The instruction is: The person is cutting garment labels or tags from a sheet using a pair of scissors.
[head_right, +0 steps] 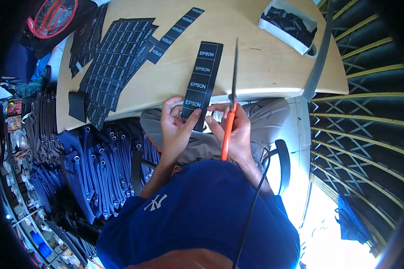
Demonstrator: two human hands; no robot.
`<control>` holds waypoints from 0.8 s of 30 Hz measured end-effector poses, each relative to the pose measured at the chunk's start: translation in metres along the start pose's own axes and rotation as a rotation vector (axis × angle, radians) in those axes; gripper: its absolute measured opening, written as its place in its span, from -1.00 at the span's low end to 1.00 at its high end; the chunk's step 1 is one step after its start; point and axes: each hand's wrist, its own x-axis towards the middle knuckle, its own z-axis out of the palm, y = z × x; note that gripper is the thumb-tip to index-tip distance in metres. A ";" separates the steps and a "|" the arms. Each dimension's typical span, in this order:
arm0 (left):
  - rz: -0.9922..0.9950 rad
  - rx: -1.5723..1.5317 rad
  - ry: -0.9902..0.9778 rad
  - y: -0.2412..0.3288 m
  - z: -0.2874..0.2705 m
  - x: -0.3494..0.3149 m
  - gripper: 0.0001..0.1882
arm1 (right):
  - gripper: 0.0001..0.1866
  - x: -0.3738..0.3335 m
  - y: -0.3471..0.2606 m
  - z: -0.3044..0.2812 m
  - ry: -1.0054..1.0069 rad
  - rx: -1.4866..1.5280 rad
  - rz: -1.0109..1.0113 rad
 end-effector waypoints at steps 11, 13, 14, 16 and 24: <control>-0.330 -0.191 -0.008 -0.013 0.005 -0.017 -0.82 | -0.72 -0.004 -0.001 -0.005 0.026 -0.239 0.129; -0.312 -0.199 -0.079 -0.015 0.003 -0.018 -0.82 | -0.75 -0.002 -0.005 -0.005 0.039 -0.219 0.128; -0.285 -0.209 -0.147 -0.016 0.003 -0.019 -0.82 | -0.76 0.000 -0.005 -0.005 0.060 -0.209 0.104; -0.300 -0.153 -0.181 -0.015 0.001 -0.020 -0.83 | -0.77 0.004 -0.009 -0.011 0.044 -0.255 0.107; -0.250 -0.005 -0.306 -0.019 -0.006 -0.012 -0.84 | -0.75 0.004 -0.005 -0.026 0.053 -0.374 0.015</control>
